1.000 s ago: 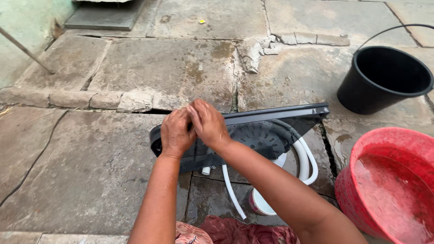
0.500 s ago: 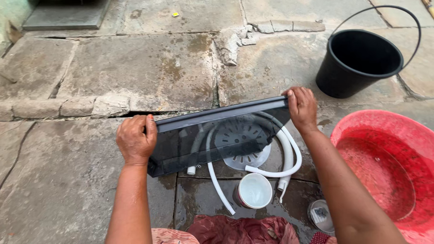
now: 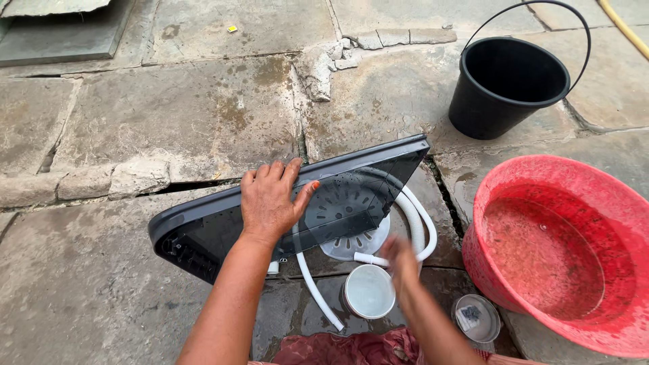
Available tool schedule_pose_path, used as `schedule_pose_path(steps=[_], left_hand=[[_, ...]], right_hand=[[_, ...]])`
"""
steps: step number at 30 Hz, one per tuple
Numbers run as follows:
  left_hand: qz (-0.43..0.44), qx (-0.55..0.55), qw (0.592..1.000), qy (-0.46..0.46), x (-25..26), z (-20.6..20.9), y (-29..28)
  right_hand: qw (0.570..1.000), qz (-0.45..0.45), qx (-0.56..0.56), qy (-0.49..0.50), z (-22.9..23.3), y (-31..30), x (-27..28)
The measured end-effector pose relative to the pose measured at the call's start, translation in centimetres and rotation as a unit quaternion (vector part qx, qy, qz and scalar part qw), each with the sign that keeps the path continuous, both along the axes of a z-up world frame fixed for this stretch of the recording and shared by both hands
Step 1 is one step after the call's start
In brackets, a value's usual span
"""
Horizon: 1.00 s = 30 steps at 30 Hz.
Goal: The person washes a large black plastic appliance lid with soapy water, scrubbing different sides of the lid by hand and using a small cup to pour water over the surfaces.
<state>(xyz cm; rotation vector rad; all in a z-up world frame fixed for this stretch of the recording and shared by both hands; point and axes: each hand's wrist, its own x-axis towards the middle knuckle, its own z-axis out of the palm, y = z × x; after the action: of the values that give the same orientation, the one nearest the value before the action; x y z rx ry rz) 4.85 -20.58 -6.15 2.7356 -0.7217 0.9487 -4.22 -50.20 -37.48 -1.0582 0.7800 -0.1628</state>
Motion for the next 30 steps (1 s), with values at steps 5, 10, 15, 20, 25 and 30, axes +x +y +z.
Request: schedule_pose_path(steps=[5, 10, 15, 20, 25, 30], left_hand=[[0.002, -0.032, 0.999, 0.025, 1.2, -0.2, 0.1], [-0.004, -0.031, 0.999, 0.016, 1.3, -0.2, 0.4], [0.001, -0.038, 0.999, 0.018, 2.2, -0.2, 0.4], [0.011, -0.018, 1.0, 0.02, 1.8, 0.1, 0.4], [0.026, -0.003, 1.0, 0.014, 1.9, 0.0, 0.2], [0.027, 0.002, 0.999, 0.035, 1.9, 0.0, 0.2]], right_hand=[[0.949, 0.115, 0.165, 0.244, -7.8, 5.0, -4.0], [0.942, -0.042, 0.235, 0.236, -6.9, 6.3, -2.9], [0.789, -0.122, 0.583, -0.151, 6.4, 4.3, 4.5], [0.876, -0.112, 0.358, -0.303, 20.5, -1.4, 10.2], [0.885, -0.14, 0.429, -0.117, 3.3, 0.1, 3.6], [0.929, -0.105, 0.278, 0.221, -8.4, 5.0, -4.2]])
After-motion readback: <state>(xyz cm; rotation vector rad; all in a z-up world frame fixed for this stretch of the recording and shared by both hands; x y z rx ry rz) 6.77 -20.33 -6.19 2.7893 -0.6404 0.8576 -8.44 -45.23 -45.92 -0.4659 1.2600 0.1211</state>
